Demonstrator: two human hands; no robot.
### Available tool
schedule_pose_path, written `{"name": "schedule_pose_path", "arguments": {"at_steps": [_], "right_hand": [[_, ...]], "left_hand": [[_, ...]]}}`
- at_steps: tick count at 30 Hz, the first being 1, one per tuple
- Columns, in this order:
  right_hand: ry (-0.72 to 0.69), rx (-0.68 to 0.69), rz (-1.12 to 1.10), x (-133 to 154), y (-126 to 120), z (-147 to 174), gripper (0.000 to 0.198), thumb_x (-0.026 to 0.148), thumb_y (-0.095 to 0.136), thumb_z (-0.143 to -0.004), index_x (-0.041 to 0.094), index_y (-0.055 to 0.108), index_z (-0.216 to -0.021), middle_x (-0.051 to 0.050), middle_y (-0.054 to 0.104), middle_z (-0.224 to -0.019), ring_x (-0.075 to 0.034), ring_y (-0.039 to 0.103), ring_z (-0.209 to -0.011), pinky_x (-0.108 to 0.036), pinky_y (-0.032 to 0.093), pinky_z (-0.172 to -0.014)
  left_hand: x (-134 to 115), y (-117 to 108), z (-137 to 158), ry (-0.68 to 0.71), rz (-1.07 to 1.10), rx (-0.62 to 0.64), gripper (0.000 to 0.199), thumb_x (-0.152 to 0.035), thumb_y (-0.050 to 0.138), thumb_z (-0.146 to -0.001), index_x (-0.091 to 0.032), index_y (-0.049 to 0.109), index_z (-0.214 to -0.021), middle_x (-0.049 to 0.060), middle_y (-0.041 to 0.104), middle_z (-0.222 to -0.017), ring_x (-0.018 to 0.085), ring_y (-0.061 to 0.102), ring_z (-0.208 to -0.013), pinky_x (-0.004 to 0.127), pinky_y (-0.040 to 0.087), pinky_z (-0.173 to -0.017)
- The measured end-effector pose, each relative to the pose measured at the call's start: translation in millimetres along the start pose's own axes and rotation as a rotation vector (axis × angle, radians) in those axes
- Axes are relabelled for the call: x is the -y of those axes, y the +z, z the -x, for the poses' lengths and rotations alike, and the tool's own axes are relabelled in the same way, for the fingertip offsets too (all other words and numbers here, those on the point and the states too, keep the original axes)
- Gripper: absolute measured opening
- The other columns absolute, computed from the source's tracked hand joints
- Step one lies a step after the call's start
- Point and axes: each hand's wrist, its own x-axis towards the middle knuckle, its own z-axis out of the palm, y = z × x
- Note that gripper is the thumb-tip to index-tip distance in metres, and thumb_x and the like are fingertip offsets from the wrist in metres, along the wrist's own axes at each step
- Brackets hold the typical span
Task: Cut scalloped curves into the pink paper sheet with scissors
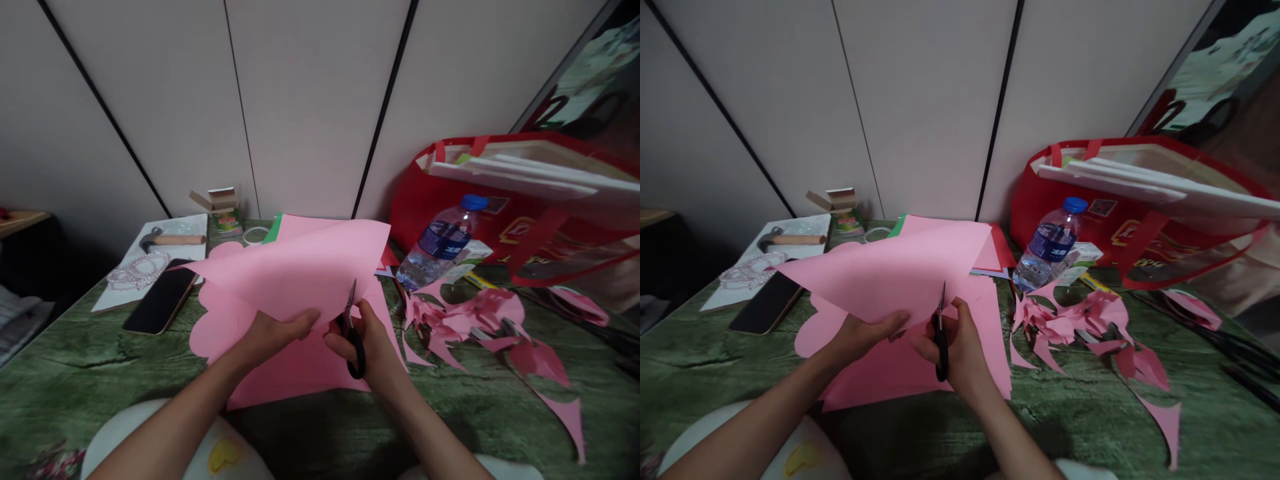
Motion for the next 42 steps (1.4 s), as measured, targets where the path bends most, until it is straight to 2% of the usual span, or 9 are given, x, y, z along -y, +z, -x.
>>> {"name": "schedule_pose_path", "arguments": {"at_steps": [11, 21, 33, 42], "right_hand": [[-0.024, 0.004, 0.030, -4.1, -2.9, 1.2, 0.058, 0.034, 0.074, -0.050, 0.023, 0.034, -0.091, 0.007, 0.050, -0.058, -0.010, 0.045, -0.051, -0.021, 0.038, -0.048], [-0.044, 0.006, 0.072, -5.6, -4.0, -0.9, 0.057, 0.036, 0.072, -0.053, 0.021, 0.036, -0.094, 0.009, 0.049, -0.052, -0.008, 0.043, -0.045, -0.019, 0.033, -0.043], [-0.058, 0.015, 0.096, -14.5, -7.3, -3.7, 0.055, 0.033, 0.069, -0.058, 0.021, 0.033, -0.098, 0.010, 0.049, -0.050, -0.011, 0.048, -0.044, -0.022, 0.034, -0.044], [-0.032, -0.011, 0.129, -7.2, -4.9, -2.0, 0.056, 0.034, 0.068, -0.055, 0.019, 0.034, -0.098, 0.009, 0.052, -0.048, -0.011, 0.048, -0.043, -0.021, 0.034, -0.042]], "left_hand": [[-1.0, 0.7, 0.5, -0.011, 0.022, -0.004, 0.021, -0.029, 0.057, -0.072, -0.018, 0.050, -0.055, -0.004, 0.049, -0.046, 0.011, 0.046, -0.046, 0.025, 0.039, -0.049], [-1.7, -0.5, 0.0, -0.010, 0.022, 0.018, 0.023, -0.031, 0.055, -0.072, -0.018, 0.050, -0.054, -0.004, 0.048, -0.046, 0.011, 0.046, -0.046, 0.025, 0.040, -0.050], [0.6, -2.1, -1.1, -0.024, 0.038, 0.006, 0.022, -0.033, 0.057, -0.072, -0.018, 0.051, -0.057, -0.004, 0.048, -0.047, 0.011, 0.046, -0.047, 0.025, 0.039, -0.048], [8.1, -4.0, -3.2, 0.038, 0.099, -0.002, 0.020, -0.029, 0.058, -0.072, -0.016, 0.051, -0.060, -0.004, 0.049, -0.047, 0.009, 0.046, -0.046, 0.023, 0.038, -0.046]]}}
